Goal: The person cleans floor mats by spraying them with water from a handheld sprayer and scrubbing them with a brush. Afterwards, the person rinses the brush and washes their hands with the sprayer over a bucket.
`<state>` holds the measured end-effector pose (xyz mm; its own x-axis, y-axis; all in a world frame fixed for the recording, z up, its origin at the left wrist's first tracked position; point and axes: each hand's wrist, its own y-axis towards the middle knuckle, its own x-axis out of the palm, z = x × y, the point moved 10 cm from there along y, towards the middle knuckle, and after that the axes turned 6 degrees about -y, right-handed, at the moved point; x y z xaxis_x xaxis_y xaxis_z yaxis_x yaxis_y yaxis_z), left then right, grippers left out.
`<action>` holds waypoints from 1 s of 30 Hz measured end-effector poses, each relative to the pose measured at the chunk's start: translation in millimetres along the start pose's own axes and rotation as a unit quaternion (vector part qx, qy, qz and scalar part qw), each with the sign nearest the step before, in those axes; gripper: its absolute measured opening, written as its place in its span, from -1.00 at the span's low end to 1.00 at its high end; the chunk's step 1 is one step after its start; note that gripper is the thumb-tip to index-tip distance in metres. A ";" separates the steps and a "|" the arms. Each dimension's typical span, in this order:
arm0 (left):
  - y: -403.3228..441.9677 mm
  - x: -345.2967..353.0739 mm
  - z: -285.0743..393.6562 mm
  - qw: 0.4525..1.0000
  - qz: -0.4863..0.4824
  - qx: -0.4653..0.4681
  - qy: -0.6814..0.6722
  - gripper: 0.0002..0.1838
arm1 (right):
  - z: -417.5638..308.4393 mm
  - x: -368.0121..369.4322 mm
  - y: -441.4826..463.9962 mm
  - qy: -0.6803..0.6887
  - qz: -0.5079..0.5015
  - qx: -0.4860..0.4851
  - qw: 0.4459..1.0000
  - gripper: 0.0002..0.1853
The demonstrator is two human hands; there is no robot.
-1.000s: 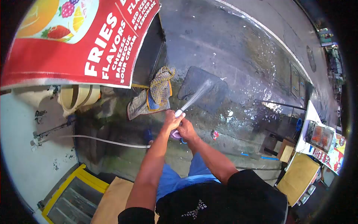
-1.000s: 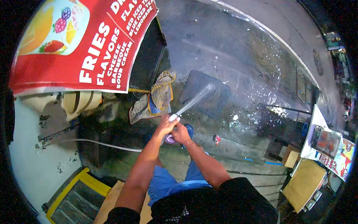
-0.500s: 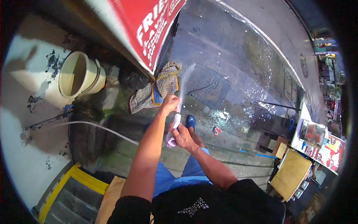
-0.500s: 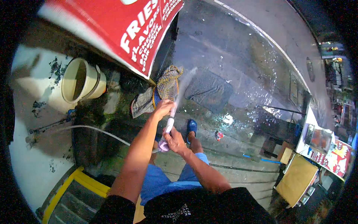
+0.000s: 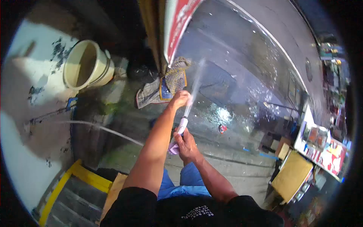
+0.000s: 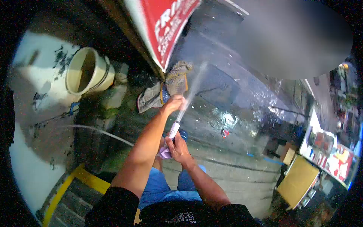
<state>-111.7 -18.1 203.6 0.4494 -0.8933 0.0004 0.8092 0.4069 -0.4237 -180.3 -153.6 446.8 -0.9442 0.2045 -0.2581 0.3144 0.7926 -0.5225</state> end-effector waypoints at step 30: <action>-289.8 -240.0 202.1 0.896 0.375 -0.029 0.237 -0.79 | 105.8 -149.5 54.6 -0.075 0.168 -0.066 0.981 -0.64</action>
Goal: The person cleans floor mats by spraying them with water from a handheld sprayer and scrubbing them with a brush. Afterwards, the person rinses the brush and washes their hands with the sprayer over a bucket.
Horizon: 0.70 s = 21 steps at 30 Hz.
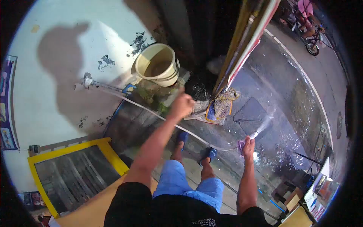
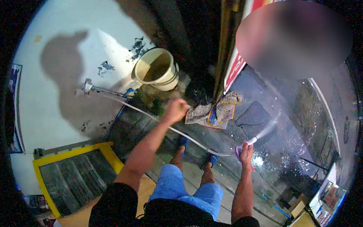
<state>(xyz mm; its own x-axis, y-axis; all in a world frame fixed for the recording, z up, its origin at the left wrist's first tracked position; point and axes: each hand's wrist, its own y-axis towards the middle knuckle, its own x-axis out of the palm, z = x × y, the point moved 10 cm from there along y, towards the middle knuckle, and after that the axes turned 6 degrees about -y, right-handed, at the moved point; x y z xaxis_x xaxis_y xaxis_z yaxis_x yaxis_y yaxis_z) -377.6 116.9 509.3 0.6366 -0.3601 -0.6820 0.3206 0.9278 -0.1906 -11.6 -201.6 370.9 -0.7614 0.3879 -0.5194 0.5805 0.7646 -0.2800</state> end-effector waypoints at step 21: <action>-11.7 -510.1 -183.7 0.803 0.216 -0.116 0.543 -0.46 | -84.9 97.4 -30.8 -0.163 0.163 0.175 0.957 -0.46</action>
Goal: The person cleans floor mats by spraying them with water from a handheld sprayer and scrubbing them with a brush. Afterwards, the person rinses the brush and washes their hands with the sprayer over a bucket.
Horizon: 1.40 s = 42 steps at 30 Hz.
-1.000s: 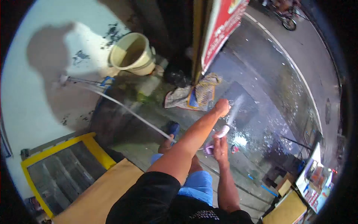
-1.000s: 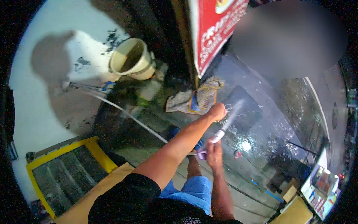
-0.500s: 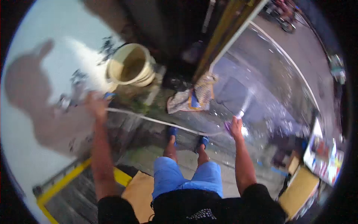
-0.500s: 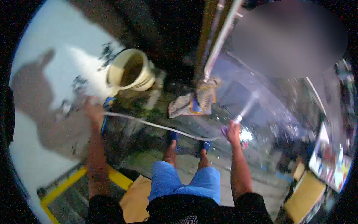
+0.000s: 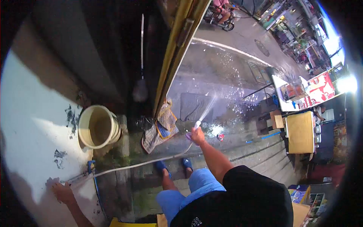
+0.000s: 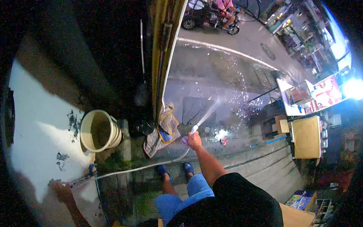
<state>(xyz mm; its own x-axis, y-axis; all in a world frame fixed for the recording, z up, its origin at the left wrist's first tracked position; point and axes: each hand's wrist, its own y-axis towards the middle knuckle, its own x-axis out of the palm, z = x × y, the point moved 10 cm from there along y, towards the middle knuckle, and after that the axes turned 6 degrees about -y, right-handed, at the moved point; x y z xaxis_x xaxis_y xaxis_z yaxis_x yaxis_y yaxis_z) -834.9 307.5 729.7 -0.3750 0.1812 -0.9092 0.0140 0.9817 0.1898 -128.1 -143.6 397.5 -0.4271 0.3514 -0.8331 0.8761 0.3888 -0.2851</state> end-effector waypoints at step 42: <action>-175.9 -37.3 132.2 0.366 -0.219 -0.186 -0.885 -0.60 | -509.1 49.8 -397.7 -0.186 -0.367 -0.642 0.647 -0.45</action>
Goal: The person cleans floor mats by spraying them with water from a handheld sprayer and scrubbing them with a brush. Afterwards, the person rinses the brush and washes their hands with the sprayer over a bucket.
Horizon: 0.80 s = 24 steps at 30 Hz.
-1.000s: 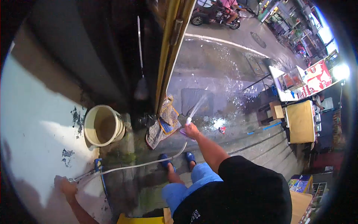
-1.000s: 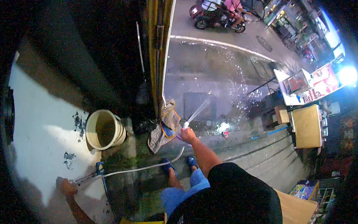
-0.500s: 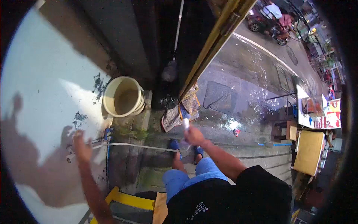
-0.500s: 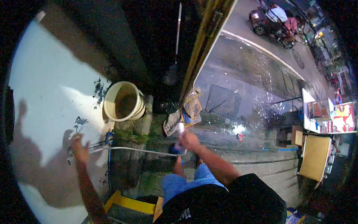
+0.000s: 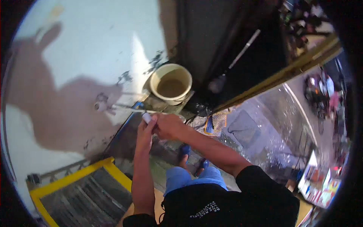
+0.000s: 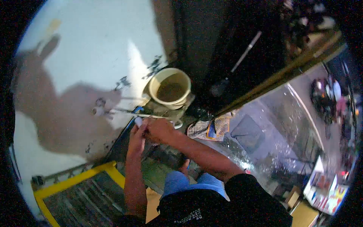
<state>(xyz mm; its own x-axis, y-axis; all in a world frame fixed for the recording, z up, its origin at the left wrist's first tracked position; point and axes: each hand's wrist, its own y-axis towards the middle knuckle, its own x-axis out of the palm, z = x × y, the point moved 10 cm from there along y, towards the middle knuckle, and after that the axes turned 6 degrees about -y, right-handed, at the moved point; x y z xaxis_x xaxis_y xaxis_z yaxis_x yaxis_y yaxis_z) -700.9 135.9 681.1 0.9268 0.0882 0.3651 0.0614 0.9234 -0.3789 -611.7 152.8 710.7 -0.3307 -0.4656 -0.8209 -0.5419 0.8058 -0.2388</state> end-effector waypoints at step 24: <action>-99.9 -209.5 -66.6 0.946 0.295 0.044 0.127 -0.66 | 204.2 185.6 157.4 0.035 0.028 0.163 0.986 -0.47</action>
<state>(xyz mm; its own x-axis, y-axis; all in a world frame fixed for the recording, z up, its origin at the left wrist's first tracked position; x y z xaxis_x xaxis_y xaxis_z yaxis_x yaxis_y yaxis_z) -876.5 0.2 585.9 0.8500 0.5155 -0.1086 -0.5151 0.7700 -0.3764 -600.5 267.9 414.8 -0.4120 -0.4324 -0.8021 -0.2478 0.9002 -0.3580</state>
